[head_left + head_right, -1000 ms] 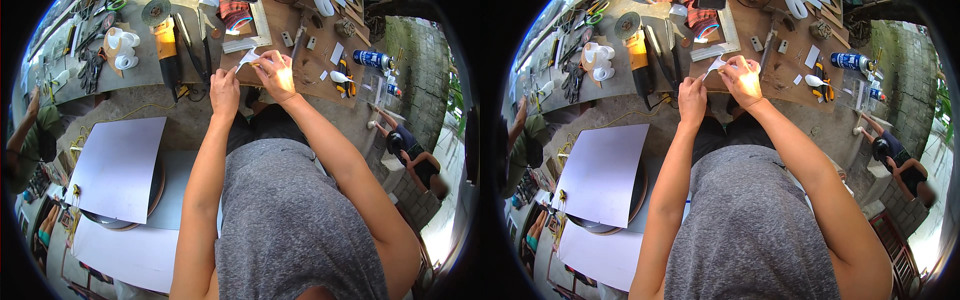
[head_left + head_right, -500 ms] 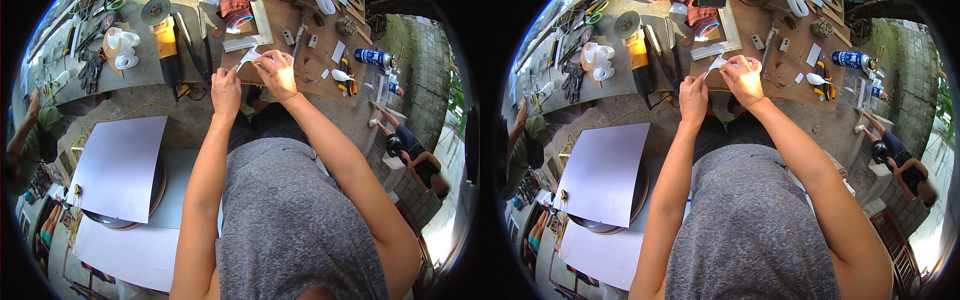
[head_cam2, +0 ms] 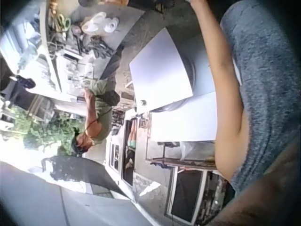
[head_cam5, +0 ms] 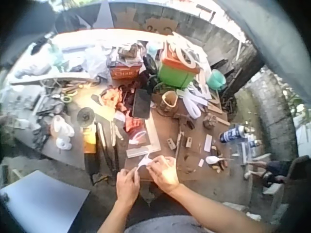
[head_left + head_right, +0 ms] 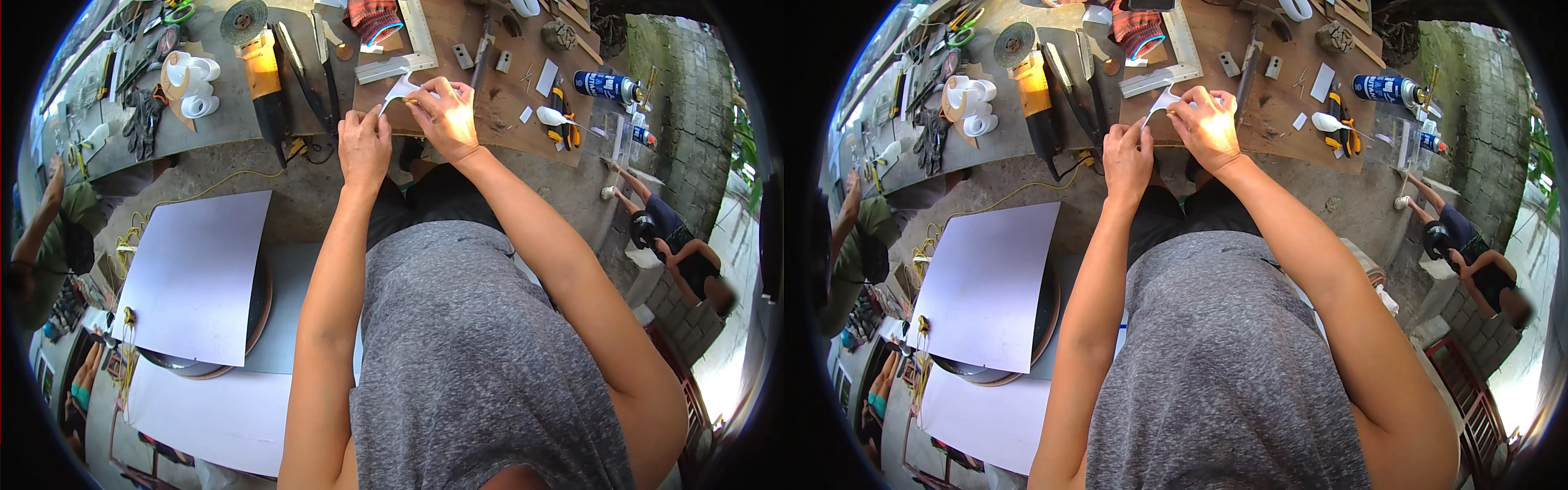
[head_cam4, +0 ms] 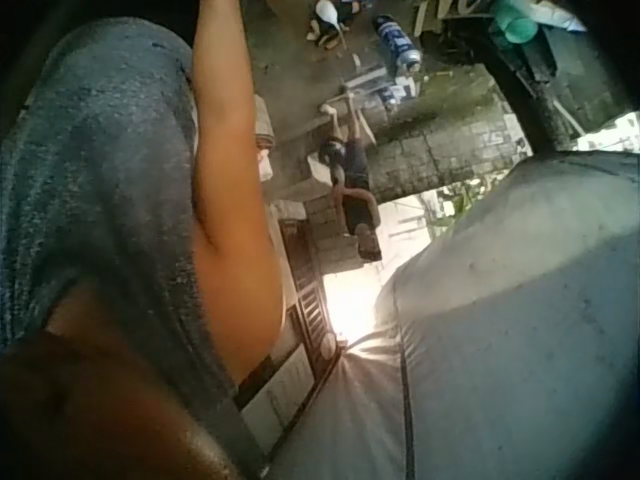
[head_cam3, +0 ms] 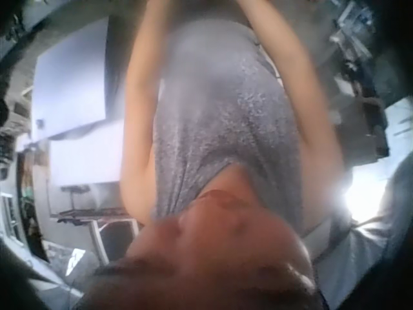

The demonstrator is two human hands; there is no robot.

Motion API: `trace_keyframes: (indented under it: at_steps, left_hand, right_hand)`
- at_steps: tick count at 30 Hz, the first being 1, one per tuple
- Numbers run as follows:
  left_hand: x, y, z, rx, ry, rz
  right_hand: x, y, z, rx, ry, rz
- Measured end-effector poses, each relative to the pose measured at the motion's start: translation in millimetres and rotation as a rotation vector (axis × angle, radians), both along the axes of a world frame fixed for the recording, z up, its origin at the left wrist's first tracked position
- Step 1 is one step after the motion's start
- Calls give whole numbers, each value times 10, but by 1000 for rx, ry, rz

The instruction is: Applying a white plastic edge strip to a large cutout letter 'J' using adhesive and cutting it to length with scissors.

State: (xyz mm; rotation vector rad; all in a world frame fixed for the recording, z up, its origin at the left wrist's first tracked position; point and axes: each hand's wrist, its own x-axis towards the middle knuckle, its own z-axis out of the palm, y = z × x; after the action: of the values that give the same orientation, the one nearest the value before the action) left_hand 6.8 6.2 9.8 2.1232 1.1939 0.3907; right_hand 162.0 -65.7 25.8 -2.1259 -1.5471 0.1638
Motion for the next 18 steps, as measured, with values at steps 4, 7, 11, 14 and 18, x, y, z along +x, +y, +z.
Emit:
trace_keyframes:
  at_steps: [4,7,11,14,18]
  left_hand:
    - [-6,25,-36,-42,14,26]
    - [-2,40,-44,-113,4,45]
    - [-13,44,-57,-91,-24,64]
    - [-11,54,-43,-146,-4,61]
    - [-10,54,-32,-203,18,57]
  right_hand:
    - [2,1,-28,-3,-3,5]
    - [1,-4,-23,-11,-1,0]
    - [-1,6,9,-18,-14,2]
    - [1,5,5,-21,-18,0]
    - [-2,8,-9,-7,6,-3]
